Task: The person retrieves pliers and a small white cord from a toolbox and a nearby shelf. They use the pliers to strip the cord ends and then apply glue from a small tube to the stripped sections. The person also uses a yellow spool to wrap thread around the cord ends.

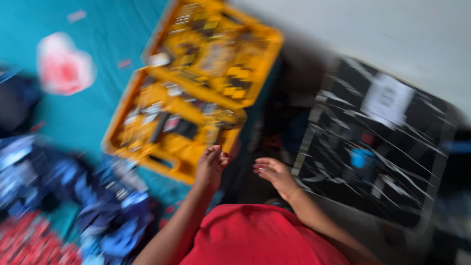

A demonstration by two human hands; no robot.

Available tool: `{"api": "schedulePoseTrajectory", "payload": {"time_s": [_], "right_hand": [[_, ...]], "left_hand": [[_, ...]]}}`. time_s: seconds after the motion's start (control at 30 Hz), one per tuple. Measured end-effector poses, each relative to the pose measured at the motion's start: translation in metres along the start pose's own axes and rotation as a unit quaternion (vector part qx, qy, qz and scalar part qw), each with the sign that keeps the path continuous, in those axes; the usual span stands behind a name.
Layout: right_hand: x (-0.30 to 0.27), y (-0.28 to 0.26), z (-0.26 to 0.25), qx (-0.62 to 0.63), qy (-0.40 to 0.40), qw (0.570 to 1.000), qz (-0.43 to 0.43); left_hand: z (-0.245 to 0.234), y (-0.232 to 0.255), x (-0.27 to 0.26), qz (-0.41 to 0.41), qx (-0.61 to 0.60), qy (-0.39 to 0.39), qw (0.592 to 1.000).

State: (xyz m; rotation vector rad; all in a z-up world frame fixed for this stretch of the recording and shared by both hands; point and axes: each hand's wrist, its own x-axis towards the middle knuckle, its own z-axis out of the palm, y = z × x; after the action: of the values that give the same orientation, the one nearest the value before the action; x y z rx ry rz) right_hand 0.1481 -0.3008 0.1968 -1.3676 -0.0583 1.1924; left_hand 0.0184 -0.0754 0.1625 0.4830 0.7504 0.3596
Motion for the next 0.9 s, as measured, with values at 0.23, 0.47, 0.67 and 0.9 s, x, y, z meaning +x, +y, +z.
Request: {"api": "schedulePoseTrajectory", "payload": {"time_s": [0.23, 0.47, 0.67, 0.9], "right_hand": [[-0.092, 0.004, -0.137, 0.082, 0.154, 0.983, -0.052], [-0.175, 0.062, -0.281, 0.176, 0.282, 0.942, -0.034], [-0.180, 0.096, -0.383, 0.338, 0.271, 0.901, 0.001], [-0.152, 0.068, -0.438, 0.297, 0.267, 0.916, 0.025]], "left_hand": [[0.150, -0.115, -0.010, -0.174, 0.141, -0.114, 0.968], [0.233, -0.256, 0.003, -0.288, 0.254, -0.126, 0.915], [0.252, -0.355, 0.041, -0.286, 0.301, -0.081, 0.906], [0.292, -0.399, 0.079, 0.063, 0.650, -0.126, 0.746]]}}
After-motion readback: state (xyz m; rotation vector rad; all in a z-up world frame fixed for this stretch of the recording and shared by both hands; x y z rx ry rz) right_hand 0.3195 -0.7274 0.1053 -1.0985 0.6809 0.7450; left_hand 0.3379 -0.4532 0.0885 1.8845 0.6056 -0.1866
